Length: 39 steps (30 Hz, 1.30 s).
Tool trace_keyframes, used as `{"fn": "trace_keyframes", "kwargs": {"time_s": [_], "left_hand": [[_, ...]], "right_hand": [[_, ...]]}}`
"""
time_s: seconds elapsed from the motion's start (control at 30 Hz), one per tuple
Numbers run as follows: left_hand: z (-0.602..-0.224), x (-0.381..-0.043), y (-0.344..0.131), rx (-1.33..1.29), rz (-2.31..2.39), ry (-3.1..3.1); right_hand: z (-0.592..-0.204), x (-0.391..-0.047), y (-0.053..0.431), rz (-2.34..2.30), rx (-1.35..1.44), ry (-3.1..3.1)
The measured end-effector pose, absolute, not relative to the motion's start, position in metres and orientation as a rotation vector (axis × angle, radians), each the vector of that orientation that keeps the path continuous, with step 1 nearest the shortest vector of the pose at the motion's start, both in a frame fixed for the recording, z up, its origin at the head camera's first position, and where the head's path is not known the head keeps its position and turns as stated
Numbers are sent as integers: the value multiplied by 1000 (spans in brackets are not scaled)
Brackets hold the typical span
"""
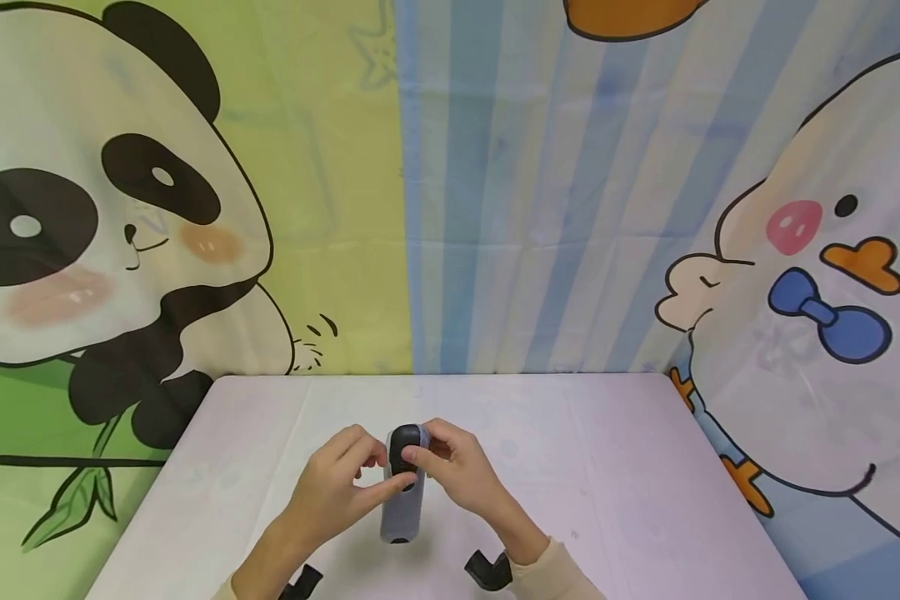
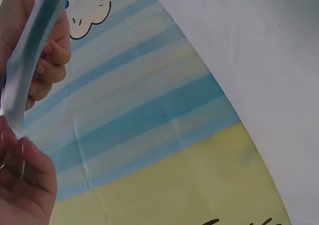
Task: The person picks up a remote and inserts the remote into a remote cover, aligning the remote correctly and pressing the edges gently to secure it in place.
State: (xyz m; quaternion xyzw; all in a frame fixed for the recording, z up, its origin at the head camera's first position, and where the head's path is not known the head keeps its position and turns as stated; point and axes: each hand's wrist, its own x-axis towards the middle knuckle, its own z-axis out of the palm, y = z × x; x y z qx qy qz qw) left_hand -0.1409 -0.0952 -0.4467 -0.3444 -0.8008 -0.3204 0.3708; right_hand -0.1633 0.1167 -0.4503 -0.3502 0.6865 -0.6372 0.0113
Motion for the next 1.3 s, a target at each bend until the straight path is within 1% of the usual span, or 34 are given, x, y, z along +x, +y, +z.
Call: {"fn": "trace_keyframes", "kwargs": {"time_s": [0.13,0.33,0.43,0.53,0.73,0.8,0.87,0.93,1.2,1.3], "left_hand": [[-444,-142,-99,-976,-927,-2182],[-438,-144,-105,-1241,-1414,-2296],[-435,-146,-109,-1307,-1614,-2306],[-433,-146,-111,-1254,-1582,-2290],[-433,-143,-101,-1027,-716,-2032],[-433,-141,-96,-973,-588,-1941],[-433,-139,-93,-953,-645,-1930],[-434,-136,-91,-913,-813,-1971],[-433,-130,-83,-511,-1569,-1953],[-430,-129,-81,-530,-1664,-1854]], "right_hand": [[-451,-163,119,-1997,-1066,2056],[-455,-165,125,-2009,-1151,1861],[-454,-167,128,-2034,-1183,1745],[-453,-169,129,-2038,-1191,1698],[-446,-170,132,-1931,-1219,1801],[-442,-170,133,-1895,-1257,1847],[-440,-170,133,-1865,-1306,1879],[-437,-170,132,-1840,-1354,1896],[-428,-167,125,-1654,-1448,2126],[-423,-167,122,-1626,-1407,2208]]}}
